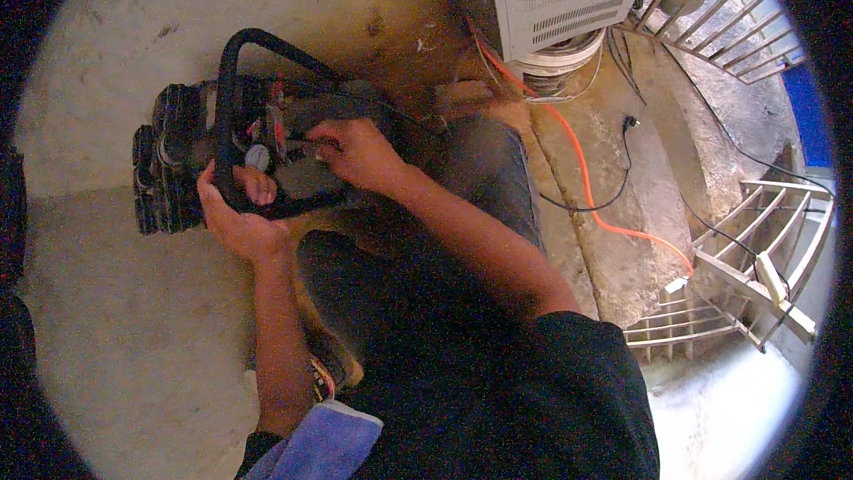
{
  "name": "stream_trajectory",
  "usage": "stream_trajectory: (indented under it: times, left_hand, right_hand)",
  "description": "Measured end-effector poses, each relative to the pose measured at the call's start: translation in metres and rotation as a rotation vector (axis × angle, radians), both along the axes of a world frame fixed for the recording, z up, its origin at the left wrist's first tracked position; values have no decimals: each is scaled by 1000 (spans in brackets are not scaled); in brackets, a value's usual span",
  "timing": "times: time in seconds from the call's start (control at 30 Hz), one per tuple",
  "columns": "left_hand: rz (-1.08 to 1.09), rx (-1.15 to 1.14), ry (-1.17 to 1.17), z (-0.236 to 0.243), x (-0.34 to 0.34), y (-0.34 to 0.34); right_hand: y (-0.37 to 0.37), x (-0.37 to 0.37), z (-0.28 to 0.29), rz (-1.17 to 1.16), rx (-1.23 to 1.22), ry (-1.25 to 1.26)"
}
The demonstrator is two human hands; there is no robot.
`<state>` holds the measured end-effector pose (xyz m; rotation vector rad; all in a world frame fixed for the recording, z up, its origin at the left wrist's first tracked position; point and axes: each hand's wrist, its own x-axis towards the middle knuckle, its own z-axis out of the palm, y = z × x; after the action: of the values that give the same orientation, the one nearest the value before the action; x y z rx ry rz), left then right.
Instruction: The person sits on the floor and repeatedly pulls the starter cord of a portable air compressor, then adjusts a knob on the unit. The person continues to pull the cord and manipulate the knob multiple times.
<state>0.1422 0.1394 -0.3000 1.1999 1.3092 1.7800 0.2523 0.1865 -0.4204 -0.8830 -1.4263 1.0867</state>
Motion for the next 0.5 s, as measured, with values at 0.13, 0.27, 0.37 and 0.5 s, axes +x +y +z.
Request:
stream_trajectory:
  times: [0.13, 0.27, 0.37, 0.5]
  left_hand:
    - [-8, 7, 23, 1, 0, -1]
    - [-25, 30, 5, 0, 0, -1]
    - [20, 40, 38, 0, 0, -1]
    - [76, 0, 159, 2, 3, -2]
  right_hand:
    - [31, -5, -5, 133, 219, -33]
    - [41, 1, -3, 277, 221, -140]
    - [46, 1, 2, 375, 76, -121]
    - [68, 4, 13, 756, -375, 109]
